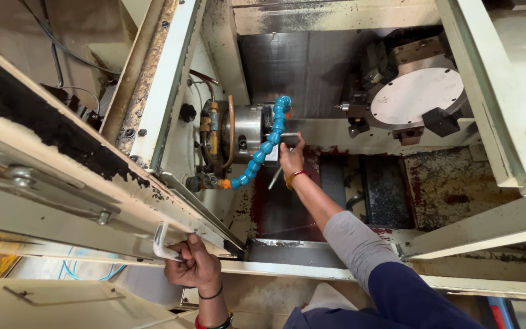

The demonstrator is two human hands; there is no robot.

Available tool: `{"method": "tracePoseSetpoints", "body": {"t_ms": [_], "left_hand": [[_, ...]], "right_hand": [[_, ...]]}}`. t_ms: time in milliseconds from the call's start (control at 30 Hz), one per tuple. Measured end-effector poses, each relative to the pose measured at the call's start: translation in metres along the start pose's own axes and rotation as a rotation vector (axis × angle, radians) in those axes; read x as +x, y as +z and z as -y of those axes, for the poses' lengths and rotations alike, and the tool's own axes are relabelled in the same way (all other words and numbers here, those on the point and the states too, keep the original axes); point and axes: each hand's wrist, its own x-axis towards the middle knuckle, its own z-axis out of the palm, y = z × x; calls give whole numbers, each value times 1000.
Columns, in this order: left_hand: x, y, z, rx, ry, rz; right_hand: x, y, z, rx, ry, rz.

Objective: The person repeatedly measures cylindrical metal rods using a dial caliper, then places them into green bins. The person also opens and closes the machine door and wipes the caliper with a yellow cloth between measurements.

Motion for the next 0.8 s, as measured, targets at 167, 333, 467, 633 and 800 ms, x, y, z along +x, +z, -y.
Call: {"method": "tracePoseSetpoints", "body": {"t_ms": [167,333,467,633,800], "left_hand": [[-1,0,1,34,-1,-13],[-3,0,4,-63,4,-17],[-2,-1,4,37,38,-11],[-2,0,4,-63,-31,-35],[1,-4,-4,68,11,44]], "right_hand": [[-2,-5,3,203,450,67],[-1,-10,9,186,556,102],[-4,-10,9,180,540,111],[-5,-11,9,196,554,150],[7,-38,5,244,606,245]]}}
